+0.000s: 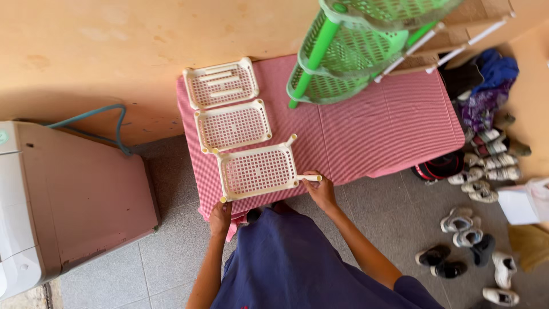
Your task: The person assembles a small plastic shelving unit by inserting white rods into beige trays and stacking them. They then repeat the process with a second set of trays and rods, building a second unit and placing both on a table.
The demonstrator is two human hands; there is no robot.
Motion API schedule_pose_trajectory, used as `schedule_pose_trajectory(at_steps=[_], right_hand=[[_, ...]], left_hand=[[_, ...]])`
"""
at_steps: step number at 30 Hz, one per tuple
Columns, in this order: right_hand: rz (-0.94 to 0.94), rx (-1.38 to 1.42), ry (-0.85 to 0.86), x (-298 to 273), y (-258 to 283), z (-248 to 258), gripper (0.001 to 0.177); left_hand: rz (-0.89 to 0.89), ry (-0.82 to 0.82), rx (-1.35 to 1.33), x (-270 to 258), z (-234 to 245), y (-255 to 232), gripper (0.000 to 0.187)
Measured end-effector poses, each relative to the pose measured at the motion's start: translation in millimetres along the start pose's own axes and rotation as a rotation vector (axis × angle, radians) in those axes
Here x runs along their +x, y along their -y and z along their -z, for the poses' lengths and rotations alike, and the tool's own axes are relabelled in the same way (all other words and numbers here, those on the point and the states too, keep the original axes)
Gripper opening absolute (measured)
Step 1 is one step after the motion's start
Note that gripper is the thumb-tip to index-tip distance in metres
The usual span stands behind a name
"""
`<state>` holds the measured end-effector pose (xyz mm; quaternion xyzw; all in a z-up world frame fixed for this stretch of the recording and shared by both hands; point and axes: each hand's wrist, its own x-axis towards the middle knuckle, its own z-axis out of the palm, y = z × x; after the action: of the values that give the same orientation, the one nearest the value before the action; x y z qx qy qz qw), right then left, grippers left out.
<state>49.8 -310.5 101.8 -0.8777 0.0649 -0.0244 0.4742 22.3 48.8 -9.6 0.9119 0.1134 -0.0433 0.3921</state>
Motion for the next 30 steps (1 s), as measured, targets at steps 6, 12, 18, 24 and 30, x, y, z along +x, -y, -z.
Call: schedule_pose_trajectory(at_steps=[6,12,18,24,30], right_hand=[[-0.062,-0.003,-0.056,-27.2,-34.3,-28.4,0.021],[-0.016,-0.113,0.002,-19.5,-33.4,-24.6,0.021],[0.109,-0.183,0.126,-13.4,-17.8,-15.0,0.014],[0.108,-0.339,0.224,-1.8,-11.7,-15.2,0.009],[0.208,-0.261,0.013,-11.1,-9.8,-32.7,0.015]], left_hand=[[-0.083,-0.032,0.004,-3.1,-1.0,3.5,0.025],[-0.093,-0.048,0.015,-5.0,-5.9,6.0,0.024],[-0.064,-0.079,0.066,-5.2,-10.3,7.6,0.025],[-0.057,-0.08,0.05,-8.1,-15.4,7.8,0.024],[-0.046,-0.074,0.02,-9.2,-13.1,9.3,0.021]])
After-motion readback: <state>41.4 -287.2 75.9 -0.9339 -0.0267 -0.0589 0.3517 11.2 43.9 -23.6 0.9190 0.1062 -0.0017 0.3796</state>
